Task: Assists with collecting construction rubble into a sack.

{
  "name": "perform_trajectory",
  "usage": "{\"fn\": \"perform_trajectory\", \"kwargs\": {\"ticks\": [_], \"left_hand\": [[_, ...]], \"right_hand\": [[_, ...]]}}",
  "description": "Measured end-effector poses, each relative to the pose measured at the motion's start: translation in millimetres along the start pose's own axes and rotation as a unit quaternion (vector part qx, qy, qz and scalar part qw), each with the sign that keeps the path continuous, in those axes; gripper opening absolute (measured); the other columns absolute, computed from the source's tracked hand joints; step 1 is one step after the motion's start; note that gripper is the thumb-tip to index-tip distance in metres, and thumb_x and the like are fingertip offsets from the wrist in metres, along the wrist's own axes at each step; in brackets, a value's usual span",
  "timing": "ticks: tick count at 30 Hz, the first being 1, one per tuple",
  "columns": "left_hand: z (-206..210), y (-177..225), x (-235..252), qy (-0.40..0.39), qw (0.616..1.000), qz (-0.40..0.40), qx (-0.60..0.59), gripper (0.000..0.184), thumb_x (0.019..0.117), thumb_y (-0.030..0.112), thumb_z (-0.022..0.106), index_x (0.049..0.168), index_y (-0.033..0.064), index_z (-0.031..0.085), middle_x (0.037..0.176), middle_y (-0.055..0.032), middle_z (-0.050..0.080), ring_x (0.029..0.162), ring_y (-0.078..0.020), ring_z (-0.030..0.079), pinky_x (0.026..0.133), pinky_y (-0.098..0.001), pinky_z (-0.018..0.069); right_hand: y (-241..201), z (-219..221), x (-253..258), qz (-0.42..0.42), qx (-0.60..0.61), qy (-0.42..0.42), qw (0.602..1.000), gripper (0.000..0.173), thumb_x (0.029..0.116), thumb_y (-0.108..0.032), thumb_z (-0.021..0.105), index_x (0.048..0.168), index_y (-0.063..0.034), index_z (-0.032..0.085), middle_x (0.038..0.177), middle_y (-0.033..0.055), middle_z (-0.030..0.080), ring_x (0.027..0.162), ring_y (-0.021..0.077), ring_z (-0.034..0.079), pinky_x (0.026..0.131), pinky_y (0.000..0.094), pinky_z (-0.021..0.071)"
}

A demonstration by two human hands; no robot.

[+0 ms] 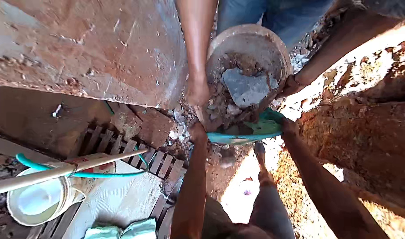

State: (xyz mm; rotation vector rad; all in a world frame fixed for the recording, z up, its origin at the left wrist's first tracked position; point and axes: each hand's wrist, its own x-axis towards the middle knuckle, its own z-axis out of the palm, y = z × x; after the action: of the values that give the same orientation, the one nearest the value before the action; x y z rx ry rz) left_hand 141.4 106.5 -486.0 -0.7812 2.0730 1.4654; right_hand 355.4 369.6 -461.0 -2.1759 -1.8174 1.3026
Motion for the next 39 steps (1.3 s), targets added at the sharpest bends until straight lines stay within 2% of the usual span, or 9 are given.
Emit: {"fn": "perform_trajectory", "kwargs": {"ticks": [5, 13, 16, 22, 30, 34, 36, 38, 39], "left_hand": [[5, 2, 5, 0.036, 0.996, 0.021, -0.084, 0.026, 0.1014, 0.010, 0.058, 0.078, -0.0003, 0.063, 0.073, -0.0109, 0.060, 0.069, -0.0200, 0.059, 0.067, -0.0411, 0.0507], [3, 22, 5, 0.060, 0.997, -0.007, -0.042, 0.023, 0.1027, 0.015, 0.060, 0.093, -0.0029, 0.071, 0.088, -0.0179, 0.067, 0.083, -0.0267, 0.062, 0.078, -0.0480, 0.0503], [1, 21, 4, 0.061, 0.997, 0.019, -0.039, 0.025, 0.1040, 0.013, 0.058, 0.092, -0.0035, 0.071, 0.084, -0.0145, 0.065, 0.079, -0.0220, 0.060, 0.076, -0.0430, 0.0495], [-5, 4, 9, 0.029, 0.990, 0.061, -0.128, 0.020, 0.1016, 0.002, 0.056, 0.087, -0.0054, 0.066, 0.077, -0.0083, 0.061, 0.072, -0.0133, 0.056, 0.072, -0.0337, 0.0497], [-10, -6, 23, -0.016, 0.972, 0.013, -0.234, 0.013, 0.1000, 0.001, 0.058, 0.102, -0.0083, 0.066, 0.093, -0.0167, 0.068, 0.085, -0.0212, 0.064, 0.081, -0.0404, 0.0548], [-25, -8, 34, -0.016, 0.961, -0.044, -0.271, 0.023, 0.0965, 0.004, 0.065, 0.116, -0.0085, 0.062, 0.106, -0.0224, 0.067, 0.094, -0.0280, 0.065, 0.084, -0.0474, 0.0555], [-41, -14, 41, -0.026, 0.966, -0.043, -0.253, 0.023, 0.0966, 0.004, 0.065, 0.116, -0.0088, 0.063, 0.105, -0.0224, 0.068, 0.092, -0.0270, 0.067, 0.083, -0.0460, 0.0565], [-57, -21, 46, -0.041, 0.974, -0.030, -0.222, 0.024, 0.0957, 0.003, 0.066, 0.116, -0.0097, 0.065, 0.107, -0.0225, 0.069, 0.093, -0.0259, 0.066, 0.085, -0.0448, 0.0556], [-63, -24, 50, -0.049, 0.976, -0.021, -0.209, 0.023, 0.0954, 0.003, 0.067, 0.115, -0.0095, 0.065, 0.106, -0.0219, 0.069, 0.092, -0.0251, 0.066, 0.085, -0.0442, 0.0559]], "right_hand": [[1, 5, 11, -0.015, 0.051, 0.011, 0.999, 0.036, 0.1074, -0.025, 0.051, 0.118, 0.0054, 0.067, 0.115, 0.0237, 0.067, 0.105, 0.0315, 0.066, 0.093, 0.0524, 0.0525], [-6, 11, -10, -0.028, 0.063, 0.022, 0.997, 0.031, 0.1072, -0.023, 0.054, 0.115, 0.0030, 0.069, 0.109, 0.0213, 0.069, 0.099, 0.0280, 0.066, 0.090, 0.0498, 0.0523], [-2, 12, -20, -0.037, 0.039, 0.016, 0.998, 0.032, 0.1079, -0.023, 0.052, 0.118, 0.0020, 0.070, 0.110, 0.0225, 0.070, 0.101, 0.0302, 0.067, 0.092, 0.0525, 0.0513], [12, 11, -32, -0.048, 0.077, 0.006, 0.996, 0.031, 0.1090, -0.020, 0.050, 0.121, 0.0029, 0.068, 0.106, 0.0199, 0.069, 0.092, 0.0242, 0.066, 0.084, 0.0462, 0.0535], [18, 13, -37, -0.034, 0.078, 0.017, 0.996, 0.031, 0.1090, -0.020, 0.050, 0.124, 0.0014, 0.067, 0.112, 0.0225, 0.068, 0.099, 0.0287, 0.066, 0.089, 0.0507, 0.0519], [22, 23, -56, -0.060, 0.073, -0.002, 0.996, 0.029, 0.1085, -0.016, 0.051, 0.123, 0.0025, 0.068, 0.111, 0.0229, 0.069, 0.099, 0.0283, 0.066, 0.090, 0.0501, 0.0516], [23, 36, -70, -0.092, 0.037, -0.031, 0.995, 0.029, 0.1083, -0.014, 0.050, 0.124, 0.0029, 0.067, 0.113, 0.0228, 0.070, 0.103, 0.0284, 0.066, 0.094, 0.0490, 0.0515], [29, 52, -82, -0.140, -0.041, -0.071, 0.987, 0.032, 0.1078, -0.013, 0.050, 0.130, 0.0032, 0.066, 0.124, 0.0267, 0.068, 0.117, 0.0367, 0.065, 0.105, 0.0552, 0.0473], [33, 62, -92, -0.168, -0.090, -0.084, 0.978, 0.032, 0.1071, -0.013, 0.050, 0.129, 0.0022, 0.067, 0.122, 0.0274, 0.068, 0.118, 0.0405, 0.065, 0.105, 0.0591, 0.0468]]}}
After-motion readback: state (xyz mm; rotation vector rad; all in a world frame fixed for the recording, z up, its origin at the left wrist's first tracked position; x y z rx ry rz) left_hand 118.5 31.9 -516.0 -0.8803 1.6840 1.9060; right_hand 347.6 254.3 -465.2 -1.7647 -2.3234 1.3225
